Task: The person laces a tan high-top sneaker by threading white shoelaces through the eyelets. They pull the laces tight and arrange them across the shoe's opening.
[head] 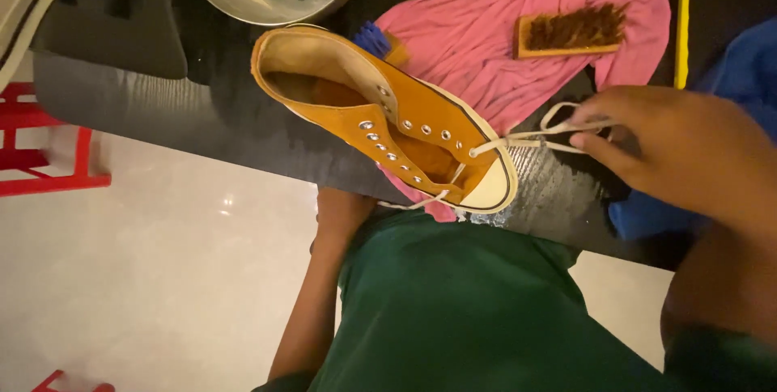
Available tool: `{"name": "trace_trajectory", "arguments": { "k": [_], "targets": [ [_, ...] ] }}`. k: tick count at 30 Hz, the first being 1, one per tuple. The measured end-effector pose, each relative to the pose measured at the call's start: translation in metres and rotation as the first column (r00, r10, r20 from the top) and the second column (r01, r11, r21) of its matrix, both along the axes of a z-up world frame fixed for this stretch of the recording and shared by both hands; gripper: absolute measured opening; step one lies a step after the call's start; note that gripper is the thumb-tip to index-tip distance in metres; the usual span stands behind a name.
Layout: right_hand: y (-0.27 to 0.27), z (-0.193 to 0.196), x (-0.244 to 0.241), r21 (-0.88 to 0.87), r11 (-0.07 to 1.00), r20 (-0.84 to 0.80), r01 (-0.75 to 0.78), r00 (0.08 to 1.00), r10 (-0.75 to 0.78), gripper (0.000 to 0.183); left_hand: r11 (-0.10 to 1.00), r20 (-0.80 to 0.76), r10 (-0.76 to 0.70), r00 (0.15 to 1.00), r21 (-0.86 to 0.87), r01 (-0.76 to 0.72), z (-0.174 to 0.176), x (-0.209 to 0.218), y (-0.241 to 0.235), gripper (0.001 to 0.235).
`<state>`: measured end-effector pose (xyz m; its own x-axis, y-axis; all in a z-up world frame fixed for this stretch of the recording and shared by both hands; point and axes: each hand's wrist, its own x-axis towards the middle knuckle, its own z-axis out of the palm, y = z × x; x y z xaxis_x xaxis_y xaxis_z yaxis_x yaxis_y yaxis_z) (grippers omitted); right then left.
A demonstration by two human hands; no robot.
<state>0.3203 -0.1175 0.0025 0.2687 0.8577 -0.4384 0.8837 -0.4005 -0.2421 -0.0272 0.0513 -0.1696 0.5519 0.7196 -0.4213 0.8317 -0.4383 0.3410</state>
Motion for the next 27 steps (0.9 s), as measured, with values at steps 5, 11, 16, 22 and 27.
{"name": "trace_trajectory", "arguments": {
  "k": [5,11,16,22,27],
  "targets": [
    [0.004,-0.007,0.001,0.156,0.988,0.006,0.004,1.0,-0.005,0.039,0.983,-0.08,-0.181,0.98,-0.008,0.181,0.044,-0.018,-0.006,0.023],
    [0.009,-0.013,-0.003,-0.01,0.998,0.083,-0.067,0.994,0.068,0.056,0.908,0.069,-0.058,0.996,-0.41,0.081,0.176,-0.03,-0.006,0.016],
    [0.015,-0.025,-0.01,0.552,0.804,0.139,-0.222,0.975,0.173,0.048,0.936,0.769,-0.209,0.604,-0.02,0.351,0.201,-0.005,-0.011,0.041],
    [0.028,-0.006,-0.039,0.843,0.512,0.067,-0.164,0.977,0.202,0.04,0.95,0.855,-0.287,0.432,0.198,0.24,0.225,0.047,-0.019,0.017],
    [0.033,-0.001,-0.064,0.851,0.52,-0.242,-0.076,0.821,0.517,0.046,0.946,0.867,-0.26,0.425,0.141,0.292,0.211,0.07,-0.03,0.012]
  ]
}}
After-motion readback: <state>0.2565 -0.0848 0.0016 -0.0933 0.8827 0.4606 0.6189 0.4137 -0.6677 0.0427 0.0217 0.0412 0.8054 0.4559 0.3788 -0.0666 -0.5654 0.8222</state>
